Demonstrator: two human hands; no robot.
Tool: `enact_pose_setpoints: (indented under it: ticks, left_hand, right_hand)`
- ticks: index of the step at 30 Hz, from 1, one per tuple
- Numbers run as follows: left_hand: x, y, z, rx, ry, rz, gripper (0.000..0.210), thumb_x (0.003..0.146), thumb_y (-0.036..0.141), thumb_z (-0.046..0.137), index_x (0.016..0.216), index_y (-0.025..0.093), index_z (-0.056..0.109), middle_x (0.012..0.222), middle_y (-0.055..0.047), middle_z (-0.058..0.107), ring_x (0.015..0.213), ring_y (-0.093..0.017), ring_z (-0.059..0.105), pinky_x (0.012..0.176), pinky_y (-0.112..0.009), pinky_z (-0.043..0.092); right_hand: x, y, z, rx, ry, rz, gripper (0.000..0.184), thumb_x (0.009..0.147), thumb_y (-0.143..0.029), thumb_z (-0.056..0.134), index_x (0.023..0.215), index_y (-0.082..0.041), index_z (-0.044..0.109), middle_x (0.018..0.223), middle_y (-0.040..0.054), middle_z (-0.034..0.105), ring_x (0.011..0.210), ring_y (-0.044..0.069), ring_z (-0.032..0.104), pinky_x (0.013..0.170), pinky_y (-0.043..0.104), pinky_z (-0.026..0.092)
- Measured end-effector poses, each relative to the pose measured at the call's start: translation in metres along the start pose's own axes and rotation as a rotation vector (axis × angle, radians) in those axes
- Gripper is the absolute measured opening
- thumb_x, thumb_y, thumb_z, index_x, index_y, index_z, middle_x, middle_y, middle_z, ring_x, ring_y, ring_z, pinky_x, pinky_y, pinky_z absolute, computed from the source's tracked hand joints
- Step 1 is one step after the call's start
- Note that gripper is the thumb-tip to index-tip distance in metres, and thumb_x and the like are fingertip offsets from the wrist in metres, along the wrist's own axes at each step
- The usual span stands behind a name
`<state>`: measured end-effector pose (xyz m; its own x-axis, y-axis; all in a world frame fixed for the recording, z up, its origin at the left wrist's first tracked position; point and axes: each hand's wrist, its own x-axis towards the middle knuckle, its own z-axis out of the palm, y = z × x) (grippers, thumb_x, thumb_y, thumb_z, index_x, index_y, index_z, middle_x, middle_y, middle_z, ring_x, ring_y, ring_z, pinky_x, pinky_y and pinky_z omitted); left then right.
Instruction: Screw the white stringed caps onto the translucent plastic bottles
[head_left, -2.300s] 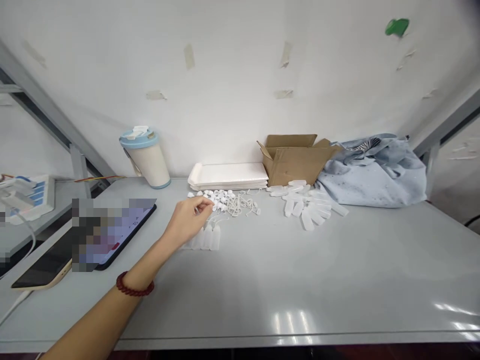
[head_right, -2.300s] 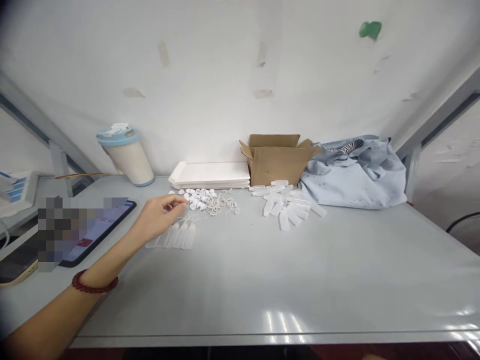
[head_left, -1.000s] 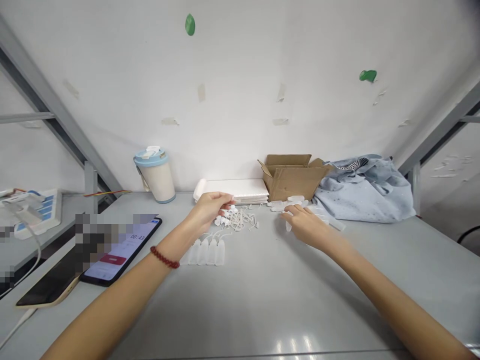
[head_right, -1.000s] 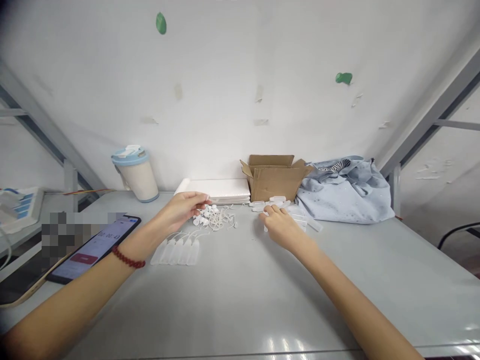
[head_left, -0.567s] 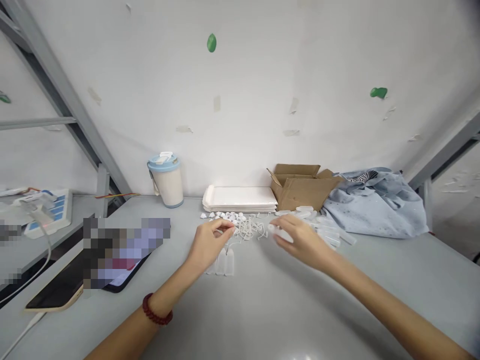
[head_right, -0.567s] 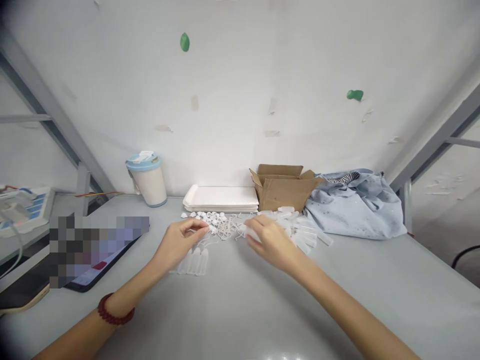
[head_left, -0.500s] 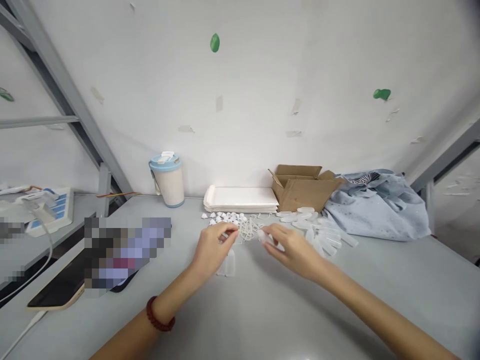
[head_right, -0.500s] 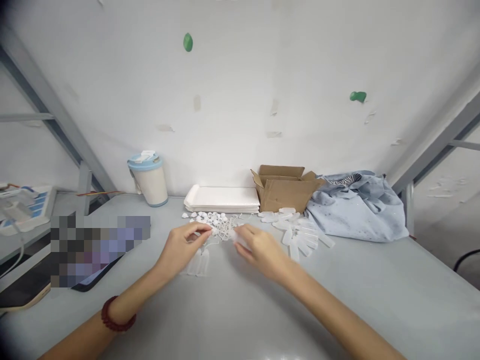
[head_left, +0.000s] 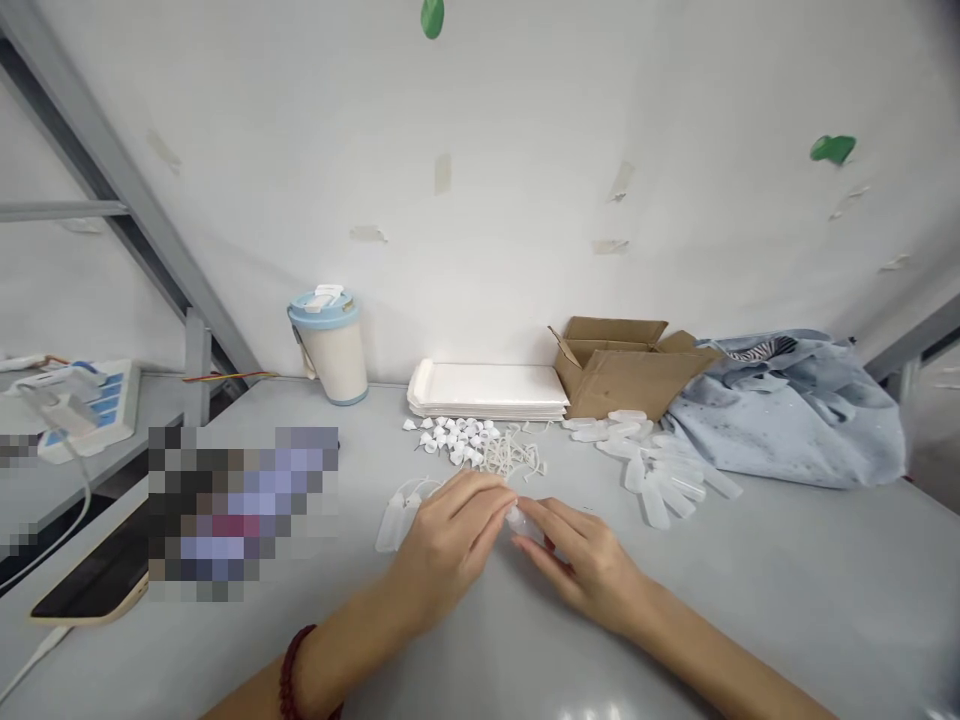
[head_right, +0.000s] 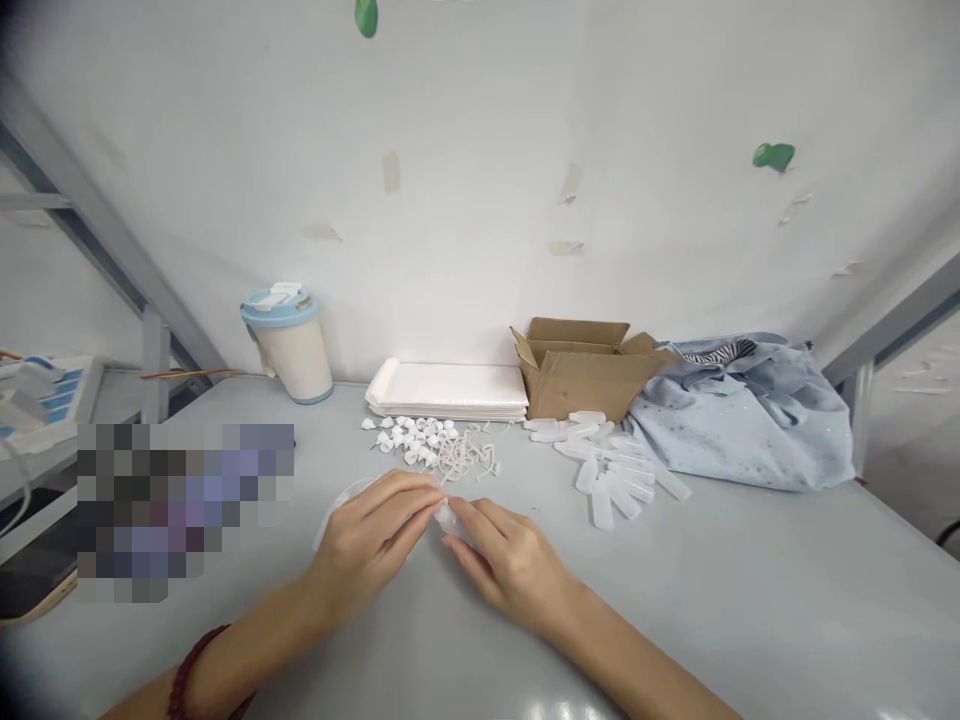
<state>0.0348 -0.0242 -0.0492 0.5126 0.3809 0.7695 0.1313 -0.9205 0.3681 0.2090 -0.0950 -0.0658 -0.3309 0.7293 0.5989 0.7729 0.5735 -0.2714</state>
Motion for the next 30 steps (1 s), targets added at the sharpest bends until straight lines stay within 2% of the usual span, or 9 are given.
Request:
enact_pose_setpoints:
  ticks: [4, 9, 13, 17, 20, 27, 30]
  left_hand:
    - [-0.0006, 0.0028, -0.0003, 0.017, -0.014, 0.035, 0.025, 0.086, 0.000, 0.047, 0.102, 0.016, 0.057, 0.092, -0.006, 0.062, 0.085, -0.015, 0.058, 0.075, -0.029, 0.052]
    - [-0.0009, 0.0034, 0.0018, 0.012, -0.084, 0.047, 0.029, 0.086, -0.002, 0.042, 0.105, 0.015, 0.055, 0.097, -0.008, 0.060, 0.089, -0.016, 0.057, 0.078, -0.031, 0.052]
    - [-0.0032, 0.0030, 0.0027, 0.010, -0.131, 0.056, 0.033, 0.085, -0.004, 0.040, 0.110, 0.014, 0.053, 0.102, -0.010, 0.057, 0.096, -0.017, 0.055, 0.083, -0.031, 0.051]
    - [-0.0041, 0.0027, 0.0027, 0.007, -0.196, 0.050, 0.034, 0.085, -0.004, 0.039, 0.112, 0.013, 0.052, 0.104, -0.011, 0.054, 0.099, -0.018, 0.054, 0.084, -0.032, 0.051]
    - [-0.0039, 0.0037, 0.0035, 0.003, -0.234, 0.040, 0.036, 0.084, -0.005, 0.038, 0.114, 0.012, 0.050, 0.107, -0.012, 0.053, 0.102, -0.019, 0.052, 0.085, -0.033, 0.051]
    - [-0.0035, 0.0064, 0.0062, -0.035, -0.116, 0.025, 0.035, 0.085, -0.005, 0.037, 0.111, 0.014, 0.051, 0.104, -0.011, 0.053, 0.092, -0.016, 0.056, 0.078, -0.029, 0.052]
    - [-0.0024, 0.0056, 0.0054, -0.023, -0.127, 0.011, 0.031, 0.085, -0.002, 0.038, 0.106, 0.015, 0.053, 0.099, -0.010, 0.055, 0.090, -0.017, 0.056, 0.076, -0.030, 0.051]
  right_hand:
    - [-0.0006, 0.0038, 0.0010, 0.081, 0.022, 0.056, 0.030, 0.092, -0.021, 0.046, 0.121, -0.015, 0.048, 0.069, 0.0012, 0.052, 0.053, 0.012, 0.048, 0.049, 0.023, 0.044]
    - [-0.0028, 0.0032, 0.0026, 0.118, 0.073, 0.100, 0.042, 0.092, -0.020, 0.045, 0.133, -0.019, 0.035, 0.065, -0.0029, 0.048, 0.050, 0.010, 0.045, 0.049, 0.022, 0.043]
    - [-0.0028, 0.0003, 0.0040, 0.178, 0.074, 0.148, 0.041, 0.091, -0.019, 0.045, 0.131, -0.023, 0.035, 0.066, -0.0041, 0.047, 0.051, 0.009, 0.044, 0.049, 0.020, 0.043]
    - [-0.0028, -0.0028, 0.0074, 0.291, 0.042, 0.247, 0.040, 0.091, -0.018, 0.044, 0.129, -0.022, 0.034, 0.064, -0.0055, 0.046, 0.050, 0.009, 0.043, 0.048, 0.018, 0.042]
    - [-0.0027, -0.0044, 0.0088, 0.317, 0.043, 0.268, 0.040, 0.090, -0.019, 0.043, 0.129, -0.020, 0.035, 0.063, -0.0057, 0.046, 0.050, 0.009, 0.043, 0.049, 0.019, 0.043]
    - [-0.0006, -0.0054, 0.0068, 0.337, 0.088, 0.337, 0.031, 0.089, -0.022, 0.048, 0.119, -0.016, 0.046, 0.062, -0.0040, 0.051, 0.051, 0.010, 0.048, 0.045, 0.019, 0.041]
    - [0.0005, -0.0052, 0.0075, 0.401, 0.112, 0.394, 0.028, 0.088, -0.026, 0.049, 0.114, -0.016, 0.049, 0.064, -0.0026, 0.054, 0.049, 0.010, 0.050, 0.045, 0.020, 0.043]
